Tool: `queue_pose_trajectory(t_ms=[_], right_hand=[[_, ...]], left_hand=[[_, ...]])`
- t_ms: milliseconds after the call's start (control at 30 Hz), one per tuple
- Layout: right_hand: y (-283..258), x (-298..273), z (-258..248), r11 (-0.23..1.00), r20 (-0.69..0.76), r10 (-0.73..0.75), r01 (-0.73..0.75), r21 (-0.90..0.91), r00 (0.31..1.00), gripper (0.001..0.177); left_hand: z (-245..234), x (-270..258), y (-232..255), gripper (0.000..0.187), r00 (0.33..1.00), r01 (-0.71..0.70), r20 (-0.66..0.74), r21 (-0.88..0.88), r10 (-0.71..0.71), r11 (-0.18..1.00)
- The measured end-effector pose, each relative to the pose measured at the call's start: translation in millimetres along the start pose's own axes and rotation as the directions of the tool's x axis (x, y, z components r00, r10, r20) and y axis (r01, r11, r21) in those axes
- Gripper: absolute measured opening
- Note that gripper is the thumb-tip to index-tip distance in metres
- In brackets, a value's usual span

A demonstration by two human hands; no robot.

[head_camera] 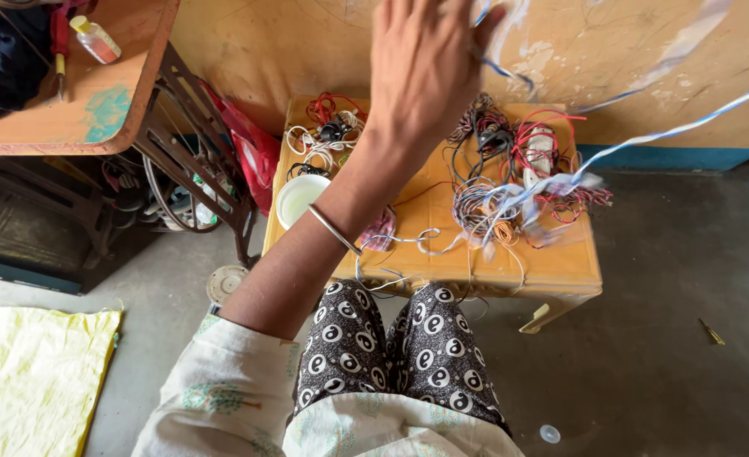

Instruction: The person sits on the floor and cleans tangled electrical wires using a cloth. They wipe the wires repeatedly, handling them one at a time, and occasionally dip the cloth into a container of liquid on the table.

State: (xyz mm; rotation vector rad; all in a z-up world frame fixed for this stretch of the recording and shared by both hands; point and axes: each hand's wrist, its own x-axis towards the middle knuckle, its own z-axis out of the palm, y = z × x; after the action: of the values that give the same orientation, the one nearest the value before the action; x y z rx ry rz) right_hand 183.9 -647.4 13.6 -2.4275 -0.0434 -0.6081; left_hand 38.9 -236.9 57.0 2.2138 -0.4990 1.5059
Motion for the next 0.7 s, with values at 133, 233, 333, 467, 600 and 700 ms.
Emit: queue_pose_trajectory(t_ms=[133,233,333,467,600,700], right_hand=[[-1.4,-17.4,6.7,0.991,0.052,-0.010,0.017,-0.134,0.999,0.055],[0.5,-26.0,6.7,0.955,0.116,-0.020,0.053,-0.292,0.993,0.058],[3.8,-21.0,14.6,0.873,0.236,-0.046,0.154,-0.463,0.971,0.062],[-24.0,-41.6,23.0,0.754,0.476,-0.278,0.496,-0.429,0.834,0.067],[-99.4,-130.0,56.4,0.971,0.647,-0.239,0.189,0.148,0.724,0.074],[-147.4,-176.0,84.4,0.856,0.707,-0.438,0.017,0.516,0.556,0.080]], left_hand=[[-13.2,-19.1,-18.3,0.024,0.996,-0.014,-0.085,0.277,0.039,0.961],[-13.6,-25.7,-29.1,0.031,0.930,0.224,0.235,0.246,-0.283,0.943],[-8.8,-48.4,-44.9,0.040,0.794,0.368,0.430,0.222,-0.430,0.903],[17.8,-98.9,-68.1,0.035,0.739,0.467,0.469,0.162,-0.484,0.869],[54.6,-147.5,-66.0,0.033,0.579,0.144,0.782,0.180,-0.230,0.973],[56.1,-160.7,-37.1,0.024,0.637,-0.215,0.733,-0.127,0.238,0.968]])
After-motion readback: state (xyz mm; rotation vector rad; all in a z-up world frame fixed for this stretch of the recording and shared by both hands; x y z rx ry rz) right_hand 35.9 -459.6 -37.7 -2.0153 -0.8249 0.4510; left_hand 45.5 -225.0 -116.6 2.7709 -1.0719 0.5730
